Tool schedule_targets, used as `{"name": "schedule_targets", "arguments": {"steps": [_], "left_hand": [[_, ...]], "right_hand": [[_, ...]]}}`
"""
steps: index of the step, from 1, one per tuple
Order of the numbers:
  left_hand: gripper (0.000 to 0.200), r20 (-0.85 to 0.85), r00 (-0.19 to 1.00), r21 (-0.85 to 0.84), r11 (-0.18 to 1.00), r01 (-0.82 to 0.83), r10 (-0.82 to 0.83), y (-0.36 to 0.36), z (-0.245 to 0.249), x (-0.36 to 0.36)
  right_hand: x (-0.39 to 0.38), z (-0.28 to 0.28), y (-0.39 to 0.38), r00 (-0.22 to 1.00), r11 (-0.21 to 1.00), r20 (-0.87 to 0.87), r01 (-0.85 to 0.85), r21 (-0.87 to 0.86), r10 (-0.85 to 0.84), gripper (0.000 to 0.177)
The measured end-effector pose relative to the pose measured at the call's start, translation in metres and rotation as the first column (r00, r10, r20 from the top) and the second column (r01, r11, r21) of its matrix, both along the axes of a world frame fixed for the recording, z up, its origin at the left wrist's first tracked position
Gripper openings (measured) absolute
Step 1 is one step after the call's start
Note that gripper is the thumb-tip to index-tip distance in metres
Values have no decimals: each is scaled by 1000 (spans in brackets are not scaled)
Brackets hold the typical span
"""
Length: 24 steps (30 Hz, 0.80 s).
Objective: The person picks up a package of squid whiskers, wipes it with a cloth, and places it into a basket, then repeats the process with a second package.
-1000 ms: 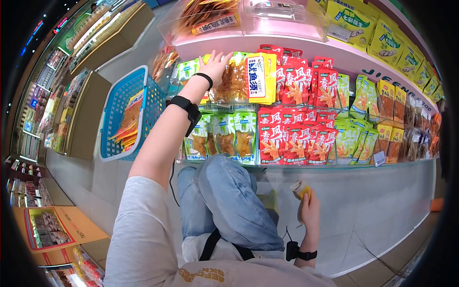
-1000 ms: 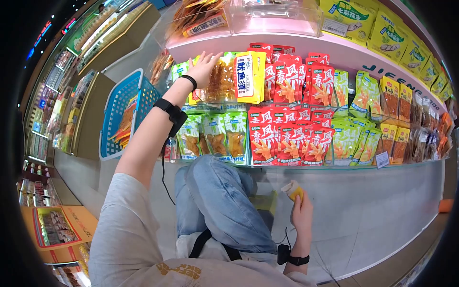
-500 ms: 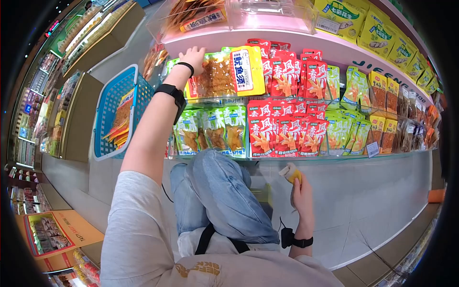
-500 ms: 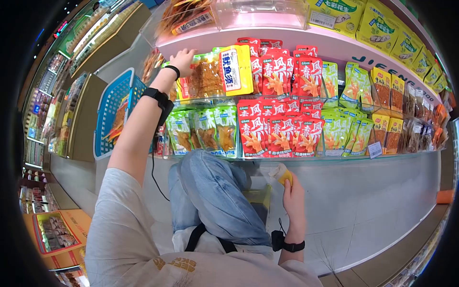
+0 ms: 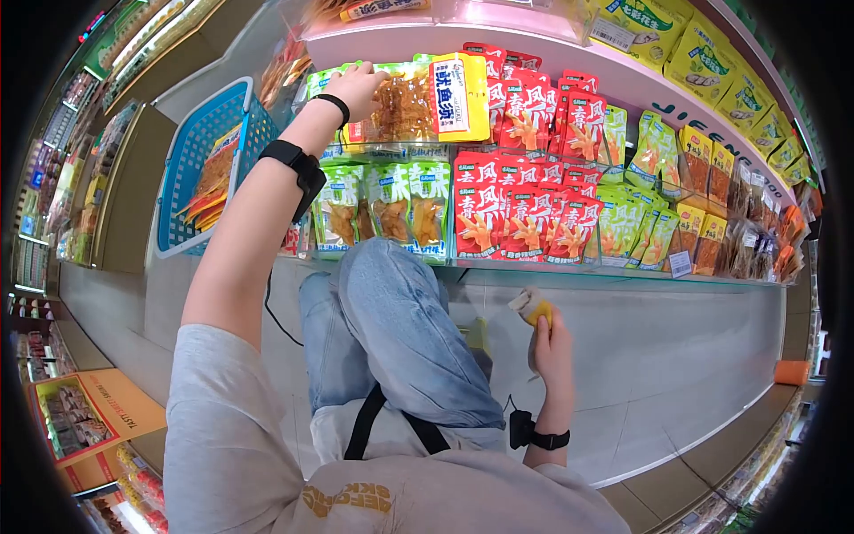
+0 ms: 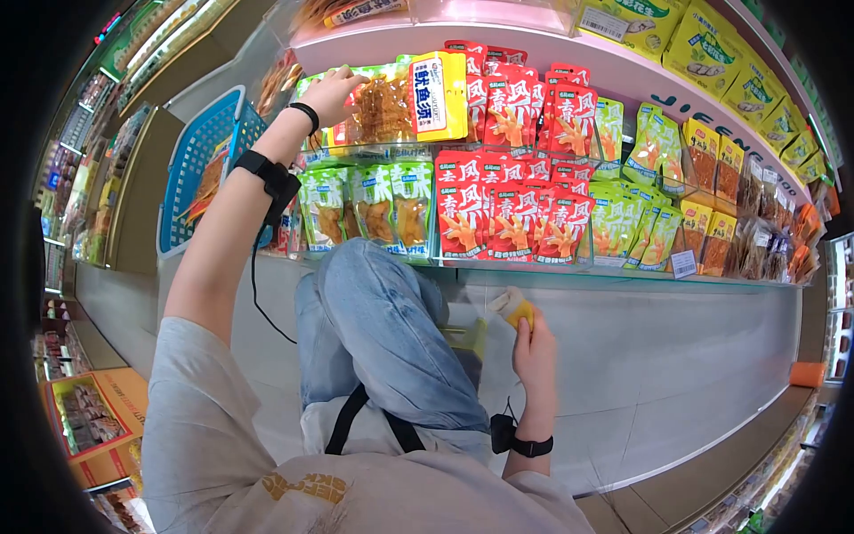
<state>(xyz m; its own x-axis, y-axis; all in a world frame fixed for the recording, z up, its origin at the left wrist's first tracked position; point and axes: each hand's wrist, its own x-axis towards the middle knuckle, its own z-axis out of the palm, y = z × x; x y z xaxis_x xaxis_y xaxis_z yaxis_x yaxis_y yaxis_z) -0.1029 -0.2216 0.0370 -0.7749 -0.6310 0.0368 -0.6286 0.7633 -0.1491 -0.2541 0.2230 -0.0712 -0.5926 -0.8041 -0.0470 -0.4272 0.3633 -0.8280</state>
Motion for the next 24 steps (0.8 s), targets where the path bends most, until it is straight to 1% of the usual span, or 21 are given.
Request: {"name": "schedule_targets", "arguments": {"steps": [2,3,4,6,8,10,13,14,16,17,19,20,22,23,24], "left_hand": [[55,10,999,-23,999,-33,34,4,-7,-7],[62,-9,1000,-3,1000,-26,26,5,-6,-10],[61,-76,997,-23,1000,-12,10,0,-10,-14],[60,-146,989,-57,998,7,-15,-4,-7,-25],[59,-185,982,-40,998,-56,48,-10,-9,-38],[61,-162,983,11,996,-90,91,-15,-7,-49],[63,-65,987,109,984,-138,145,-16,-10,-59],[66,-65,981,175,970,-168,182,-15,-11,-61],[65,-231,943,245,952,-183,240,-12,-16,-62],[65,-236,940,249,951,-185,245,-11,-14,-60],[56,-263,953,91,987,-132,152,-10,-7,-53],[56,-269,950,92,986,-138,158,-12,-6,-49],[42,-397,903,224,972,-78,164,-17,-1,-37],[33,-503,860,157,988,-9,88,-14,1,-28],[33,-504,859,149,989,-19,92,-11,3,-18]], "right_hand": [[2,5,-4,1000,1000,17,3,9,-3,27],[3,8,-4,999,999,31,-22,28,21,27],[2,9,-6,998,998,44,-48,41,46,27],[2,2,-5,997,998,51,-56,-1,56,27],[-2,-8,-3,998,998,22,-63,-2,63,29],[-5,-6,-2,997,997,60,-58,52,54,29],[-13,-7,-1,996,998,65,-57,-3,57,27],[-15,-10,0,997,998,57,-60,-11,61,27],[-20,-14,1,1000,1000,-3,10,-21,-10,27],[-22,-11,1,1000,1000,-10,6,-18,-6,27],[-22,-1,0,999,999,-10,41,-7,-41,27],[-24,-1,1,999,999,-16,35,-8,-35,27],[-24,-3,2,998,998,-18,52,-47,-52,27],[-23,-1,1,999,998,-18,41,-54,-42,27],[-22,1,1,998,997,-27,51,-49,-52,27]]}}
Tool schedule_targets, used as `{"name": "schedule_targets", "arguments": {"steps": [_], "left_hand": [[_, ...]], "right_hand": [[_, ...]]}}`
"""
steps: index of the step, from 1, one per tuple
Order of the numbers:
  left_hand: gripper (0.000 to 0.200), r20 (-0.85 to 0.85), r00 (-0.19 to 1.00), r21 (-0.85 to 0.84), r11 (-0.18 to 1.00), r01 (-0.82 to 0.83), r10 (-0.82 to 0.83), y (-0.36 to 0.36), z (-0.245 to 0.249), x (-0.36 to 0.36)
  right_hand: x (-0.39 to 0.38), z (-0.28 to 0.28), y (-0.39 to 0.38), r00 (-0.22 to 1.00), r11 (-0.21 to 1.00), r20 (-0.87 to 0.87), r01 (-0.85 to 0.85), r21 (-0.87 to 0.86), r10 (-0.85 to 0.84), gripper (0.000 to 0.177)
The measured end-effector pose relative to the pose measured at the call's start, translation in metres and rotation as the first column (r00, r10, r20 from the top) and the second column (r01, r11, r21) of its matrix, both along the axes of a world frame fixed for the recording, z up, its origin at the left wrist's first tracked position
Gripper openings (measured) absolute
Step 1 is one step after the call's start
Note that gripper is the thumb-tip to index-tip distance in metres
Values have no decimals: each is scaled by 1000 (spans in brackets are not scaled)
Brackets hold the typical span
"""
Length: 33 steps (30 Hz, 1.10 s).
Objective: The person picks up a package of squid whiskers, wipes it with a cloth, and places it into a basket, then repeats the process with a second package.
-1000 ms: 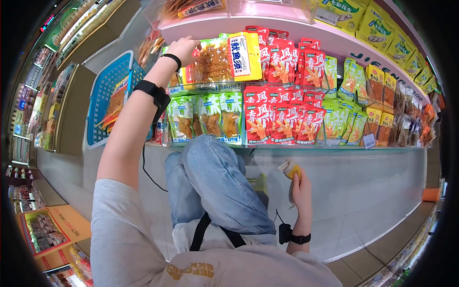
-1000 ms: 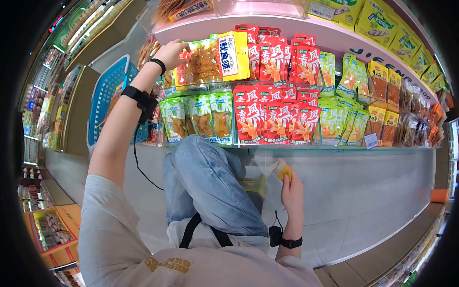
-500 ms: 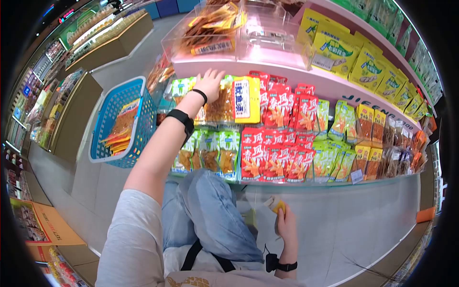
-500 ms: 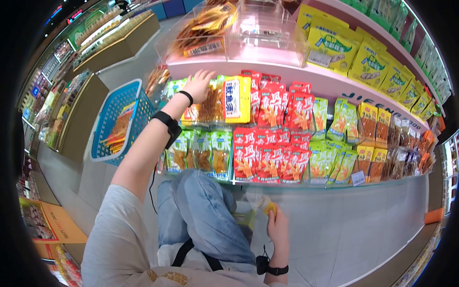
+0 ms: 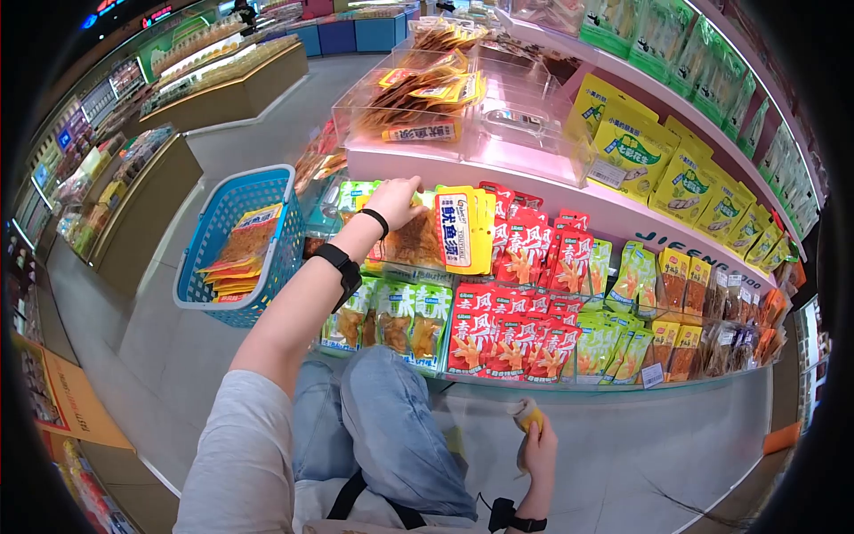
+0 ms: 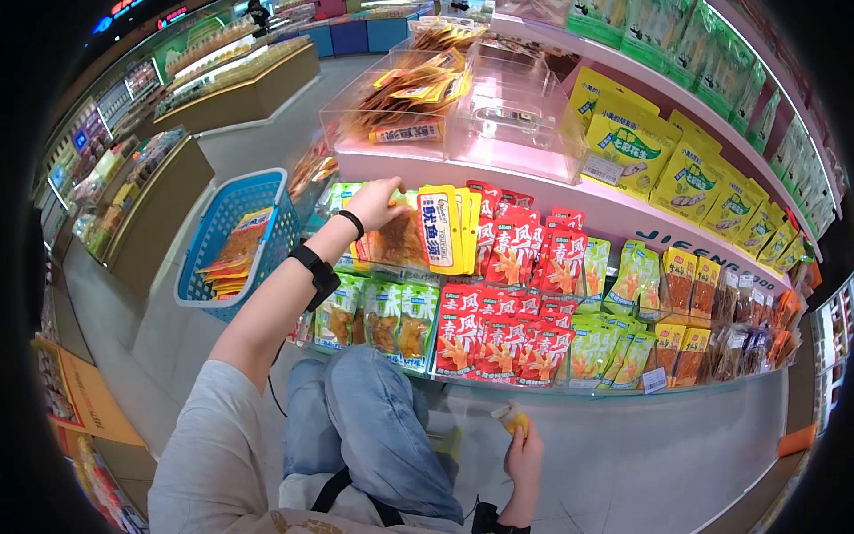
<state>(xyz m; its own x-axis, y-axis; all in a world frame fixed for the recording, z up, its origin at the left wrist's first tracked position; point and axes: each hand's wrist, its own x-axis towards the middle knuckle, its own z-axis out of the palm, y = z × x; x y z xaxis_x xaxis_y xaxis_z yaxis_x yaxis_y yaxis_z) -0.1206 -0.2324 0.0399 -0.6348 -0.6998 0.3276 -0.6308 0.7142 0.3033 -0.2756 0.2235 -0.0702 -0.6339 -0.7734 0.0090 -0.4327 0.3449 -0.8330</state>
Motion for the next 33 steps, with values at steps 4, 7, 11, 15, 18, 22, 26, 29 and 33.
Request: {"name": "schedule_targets", "arguments": {"steps": [4,7,11,15,18,22,26,29,33], "left_hand": [[20,46,965,-7,966,258,-257,17,27,36],[19,-158,930,-77,943,324,-332,44,61,60],[27,-792,610,129,974,187,-12,94,90,98],[46,-926,54,287,604,743,374,147,15,112],[42,-768,-106,155,344,926,632,202,1,88],[48,-750,-73,129,254,959,658,247,-22,62],[45,-480,32,-58,-69,996,877,273,-62,38],[47,-502,72,53,-52,997,862,275,-79,44],[49,-430,29,153,41,987,902,275,-81,49]], "right_hand": [[8,12,-4,1000,1000,30,-2,22,1,27],[13,16,-5,999,999,4,-36,-30,36,28],[12,28,-11,994,991,93,-49,-125,61,30],[11,25,-24,941,922,332,181,-343,-61,39],[29,58,-43,864,762,503,302,-573,36,46],[60,96,-61,906,600,384,209,-772,179,43],[97,127,-89,826,824,-468,-483,-297,315,38],[118,95,-106,643,853,-571,-464,240,511,44],[113,43,-109,823,908,-392,-405,104,412,51]]}}
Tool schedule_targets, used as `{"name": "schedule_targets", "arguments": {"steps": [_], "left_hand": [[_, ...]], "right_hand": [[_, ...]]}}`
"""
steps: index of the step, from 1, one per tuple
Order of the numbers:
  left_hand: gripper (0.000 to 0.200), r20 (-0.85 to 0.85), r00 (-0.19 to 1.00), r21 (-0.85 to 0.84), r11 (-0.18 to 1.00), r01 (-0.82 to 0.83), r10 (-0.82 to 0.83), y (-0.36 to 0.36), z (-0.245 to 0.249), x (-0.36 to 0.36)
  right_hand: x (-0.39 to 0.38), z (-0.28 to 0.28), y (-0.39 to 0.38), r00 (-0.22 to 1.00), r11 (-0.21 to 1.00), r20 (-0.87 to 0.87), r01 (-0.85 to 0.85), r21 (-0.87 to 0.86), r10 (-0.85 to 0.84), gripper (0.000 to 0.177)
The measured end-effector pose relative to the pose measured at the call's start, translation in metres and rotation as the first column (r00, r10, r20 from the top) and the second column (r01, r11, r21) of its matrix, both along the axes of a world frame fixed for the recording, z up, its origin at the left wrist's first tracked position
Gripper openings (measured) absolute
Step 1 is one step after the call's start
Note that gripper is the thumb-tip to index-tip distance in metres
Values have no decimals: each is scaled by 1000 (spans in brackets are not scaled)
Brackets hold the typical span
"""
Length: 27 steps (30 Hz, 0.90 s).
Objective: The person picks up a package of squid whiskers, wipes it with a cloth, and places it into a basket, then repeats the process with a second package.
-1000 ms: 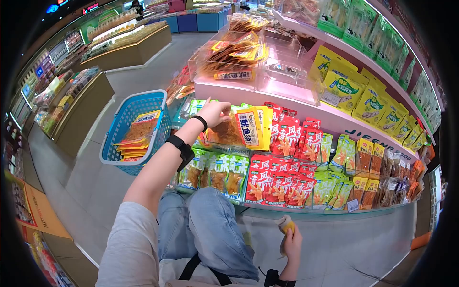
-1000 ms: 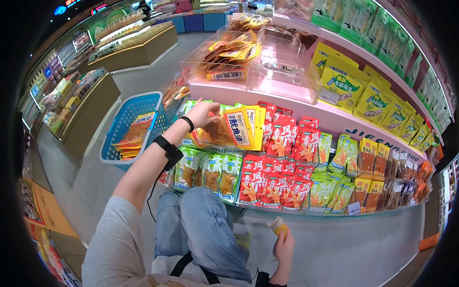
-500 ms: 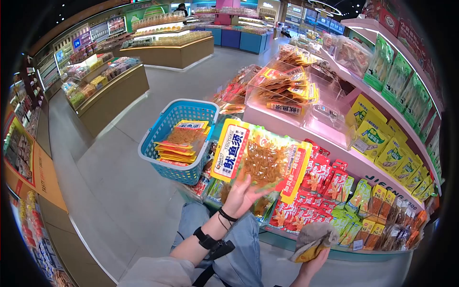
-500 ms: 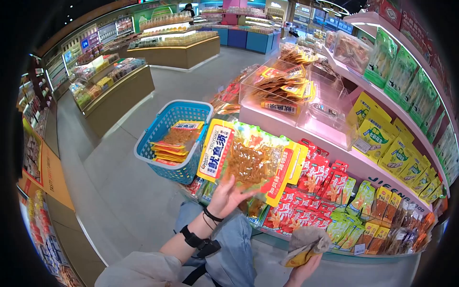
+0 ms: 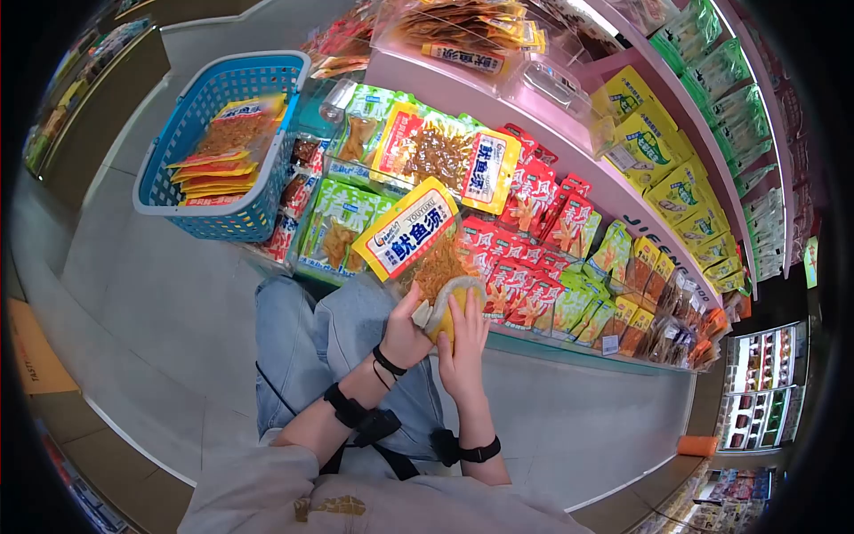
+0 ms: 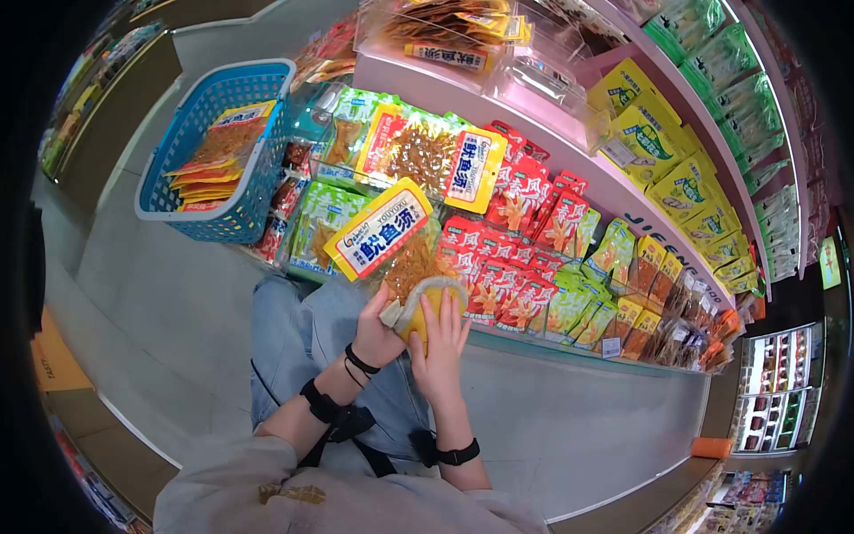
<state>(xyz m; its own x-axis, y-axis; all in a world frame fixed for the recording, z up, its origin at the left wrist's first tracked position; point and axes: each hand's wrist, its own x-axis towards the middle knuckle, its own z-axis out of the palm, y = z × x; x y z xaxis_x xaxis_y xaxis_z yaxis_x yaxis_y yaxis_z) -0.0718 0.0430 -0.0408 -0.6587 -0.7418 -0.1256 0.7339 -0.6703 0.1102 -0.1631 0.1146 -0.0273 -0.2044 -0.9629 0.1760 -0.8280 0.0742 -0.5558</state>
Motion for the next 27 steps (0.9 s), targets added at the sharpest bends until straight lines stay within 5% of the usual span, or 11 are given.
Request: {"name": "schedule_targets", "arguments": {"steps": [6,10,12,14,15,17,20,22,23,24,27], "left_hand": [[50,-135,983,1,992,123,-122,-8,6,-3],[52,-148,973,-28,984,175,-177,-6,8,-2],[52,-219,952,-22,976,216,-215,-3,6,4],[51,-159,960,-60,973,224,-231,-2,1,10],[51,-160,960,-51,973,226,-231,-2,0,9],[50,-32,982,-83,980,181,-184,0,-4,7],[50,37,988,-143,978,153,-149,4,-4,2],[50,74,987,-171,973,156,-145,6,-3,0],[51,121,977,-137,972,191,-175,7,-2,0],[52,169,964,-102,969,225,-206,8,-2,2],[49,-21,996,-228,970,79,-86,22,-45,11]], "right_hand": [[-8,-2,-10,962,941,247,186,-282,-116,45],[-52,-25,-8,855,883,466,382,-271,-227,40],[-83,-27,-5,409,843,894,533,-72,-182,38],[-98,-6,2,396,688,856,723,-67,-333,40],[-101,0,8,324,617,918,777,-120,-229,42],[-93,27,15,391,470,895,845,-256,-216,43],[-66,51,30,479,583,839,770,-260,-258,43],[-39,46,27,814,809,572,400,-430,-98,41],[-25,49,20,964,913,260,152,-380,-52,43],[-11,49,12,996,969,-67,-74,-234,60,45],[21,17,-8,987,989,-93,-136,-61,130,53]]}}
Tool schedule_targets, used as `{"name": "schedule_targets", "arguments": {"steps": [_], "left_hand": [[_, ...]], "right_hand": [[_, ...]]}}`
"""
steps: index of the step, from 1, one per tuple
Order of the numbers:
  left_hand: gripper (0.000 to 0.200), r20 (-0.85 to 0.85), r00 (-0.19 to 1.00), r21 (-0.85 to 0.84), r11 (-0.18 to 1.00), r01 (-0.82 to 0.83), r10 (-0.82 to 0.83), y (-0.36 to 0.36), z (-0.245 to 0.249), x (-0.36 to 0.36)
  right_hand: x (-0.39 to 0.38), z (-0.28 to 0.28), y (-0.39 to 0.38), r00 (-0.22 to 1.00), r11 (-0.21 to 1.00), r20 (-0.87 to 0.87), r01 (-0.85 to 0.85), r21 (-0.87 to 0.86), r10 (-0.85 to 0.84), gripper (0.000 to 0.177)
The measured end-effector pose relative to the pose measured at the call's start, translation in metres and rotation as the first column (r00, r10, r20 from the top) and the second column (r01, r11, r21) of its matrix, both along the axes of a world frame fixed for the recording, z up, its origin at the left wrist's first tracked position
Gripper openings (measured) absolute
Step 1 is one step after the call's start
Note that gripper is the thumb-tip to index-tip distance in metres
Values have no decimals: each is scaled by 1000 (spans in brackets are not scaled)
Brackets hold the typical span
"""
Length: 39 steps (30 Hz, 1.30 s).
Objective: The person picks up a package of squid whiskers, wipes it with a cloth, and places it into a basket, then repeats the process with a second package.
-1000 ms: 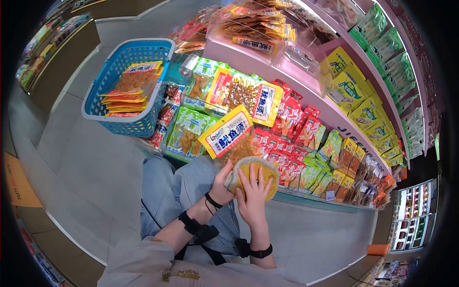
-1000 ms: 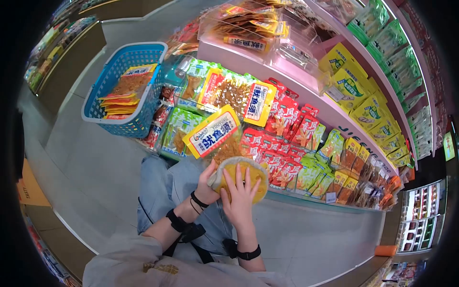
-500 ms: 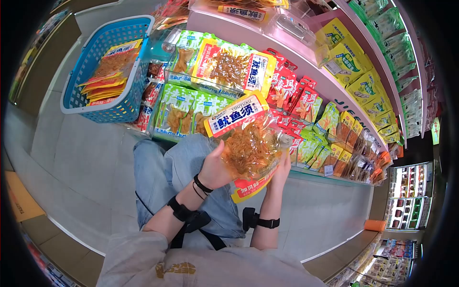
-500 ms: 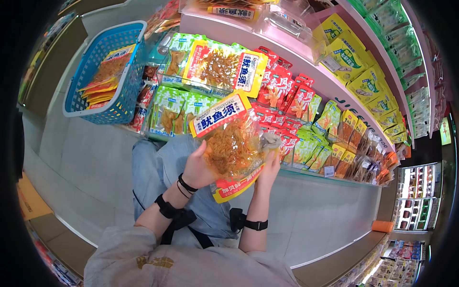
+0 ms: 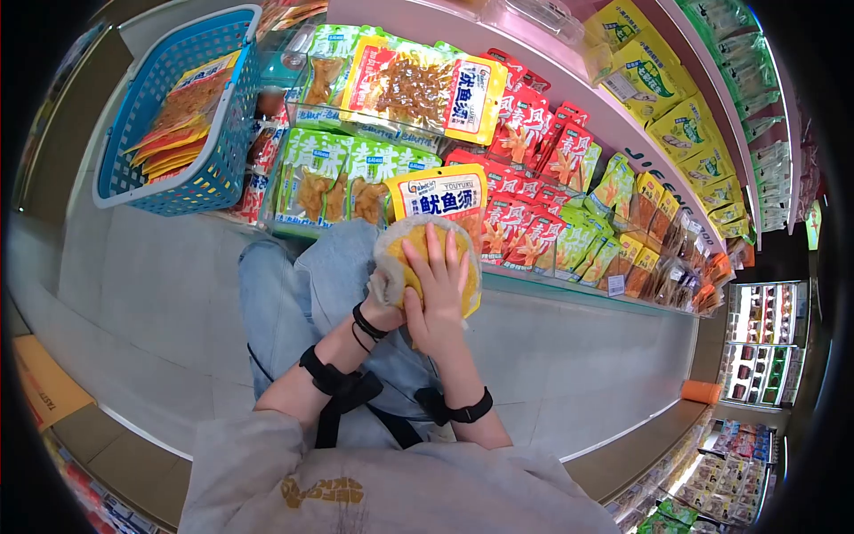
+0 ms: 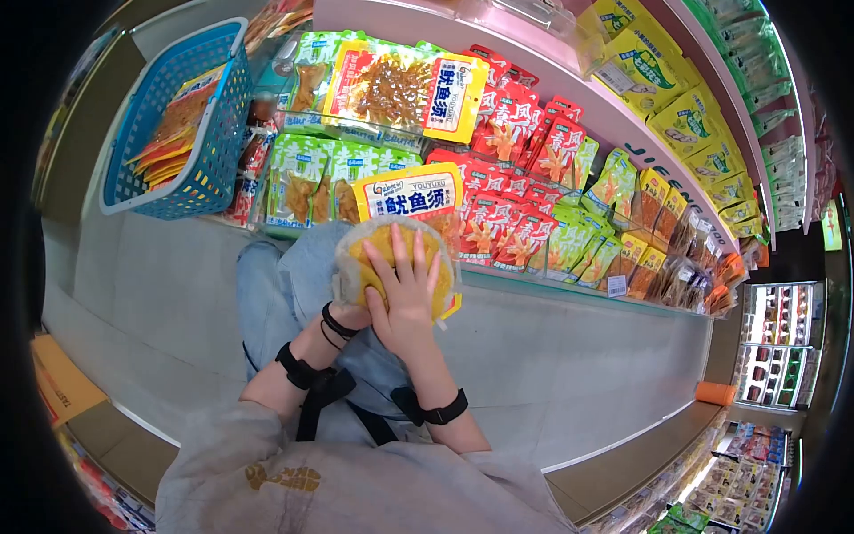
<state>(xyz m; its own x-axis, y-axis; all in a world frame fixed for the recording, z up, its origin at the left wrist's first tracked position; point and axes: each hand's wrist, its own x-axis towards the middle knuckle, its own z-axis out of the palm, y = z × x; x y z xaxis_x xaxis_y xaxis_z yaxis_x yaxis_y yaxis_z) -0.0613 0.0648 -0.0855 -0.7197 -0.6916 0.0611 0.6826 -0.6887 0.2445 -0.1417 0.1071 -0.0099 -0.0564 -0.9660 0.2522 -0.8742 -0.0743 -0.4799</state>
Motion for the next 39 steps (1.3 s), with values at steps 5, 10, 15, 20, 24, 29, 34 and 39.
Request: {"name": "schedule_targets", "arguments": {"steps": [5,10,15,20,24,29,34,39], "left_hand": [[48,260,953,197,974,108,-158,-16,35,-9],[52,122,964,20,972,236,-237,-16,40,-10],[51,164,937,36,951,306,-308,-10,39,1],[47,266,950,-87,977,192,-163,-7,29,-10],[39,534,792,-668,722,179,297,5,31,-15],[38,631,656,-776,326,540,415,4,13,-5],[44,612,783,-636,656,406,109,2,36,-14],[44,614,780,-552,773,313,122,-2,48,-3]], "right_hand": [[-15,-15,-13,977,970,52,211,-122,-206,52],[-54,-17,-9,910,917,338,328,-227,-241,51],[-133,-47,29,585,852,686,515,99,-433,40],[-91,19,31,492,560,808,788,-255,-324,37],[-45,22,15,693,847,684,487,-214,-226,33],[-36,12,1,944,986,311,145,-81,-113,30],[-85,-27,25,804,946,514,319,51,-299,29],[-133,-62,66,502,799,653,529,287,-567,32]]}}
